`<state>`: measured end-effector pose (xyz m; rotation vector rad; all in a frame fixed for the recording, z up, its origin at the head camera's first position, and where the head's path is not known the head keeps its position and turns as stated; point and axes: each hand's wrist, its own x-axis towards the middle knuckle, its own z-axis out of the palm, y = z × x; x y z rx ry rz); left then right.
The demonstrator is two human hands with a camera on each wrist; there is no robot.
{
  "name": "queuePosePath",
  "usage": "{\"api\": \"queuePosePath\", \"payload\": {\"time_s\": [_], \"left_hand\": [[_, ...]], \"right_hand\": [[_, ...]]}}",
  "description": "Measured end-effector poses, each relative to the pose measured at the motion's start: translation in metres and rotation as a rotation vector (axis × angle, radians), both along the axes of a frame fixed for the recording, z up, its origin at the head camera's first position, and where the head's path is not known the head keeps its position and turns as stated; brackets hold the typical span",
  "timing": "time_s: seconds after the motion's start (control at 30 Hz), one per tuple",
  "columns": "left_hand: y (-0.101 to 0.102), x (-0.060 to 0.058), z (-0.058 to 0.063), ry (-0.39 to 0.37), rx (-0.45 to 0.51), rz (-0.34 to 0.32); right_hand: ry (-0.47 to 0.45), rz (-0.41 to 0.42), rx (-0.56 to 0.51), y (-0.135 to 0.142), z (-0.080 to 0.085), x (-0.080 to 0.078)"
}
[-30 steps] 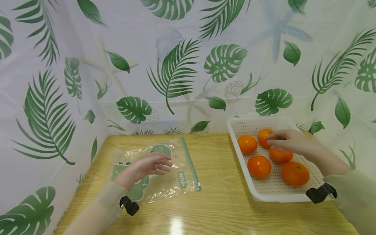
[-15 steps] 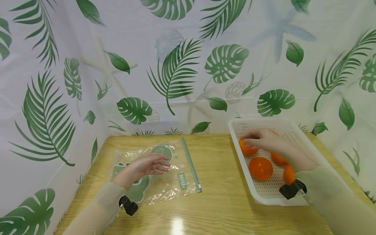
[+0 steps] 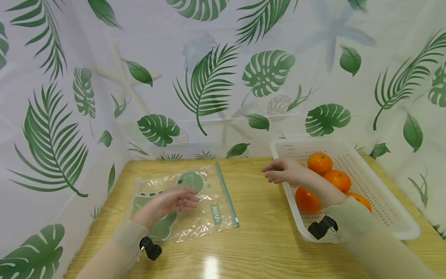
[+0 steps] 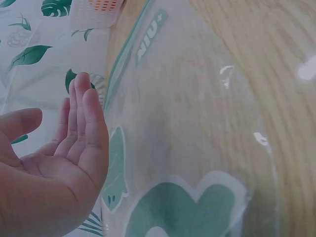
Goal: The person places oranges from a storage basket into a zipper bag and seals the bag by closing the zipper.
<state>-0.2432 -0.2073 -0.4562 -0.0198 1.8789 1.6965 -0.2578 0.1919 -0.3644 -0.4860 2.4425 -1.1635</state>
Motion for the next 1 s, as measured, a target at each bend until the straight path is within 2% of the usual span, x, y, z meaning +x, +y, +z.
{"api": "queuePosePath", "payload": {"time_s": [0.27, 0.43, 0.63, 0.9, 1.0], "left_hand": [[-0.003, 0.007, -0.012, -0.004, -0.009, 0.005], [0.002, 0.007, -0.018, -0.014, 0.003, 0.000], [0.009, 0.007, -0.018, -0.017, 0.005, -0.012], [0.018, 0.002, -0.018, -0.018, 0.012, -0.017], [0.021, 0.000, -0.020, -0.017, 0.019, -0.039]], "right_hand": [[-0.052, 0.046, -0.052, -0.024, -0.008, 0.006], [-0.073, 0.066, -0.058, -0.036, -0.017, 0.012], [-0.080, 0.095, -0.084, -0.048, -0.034, 0.019], [-0.111, 0.087, -0.085, -0.062, -0.048, 0.032], [-0.113, 0.084, -0.074, -0.067, -0.053, 0.036]]}}
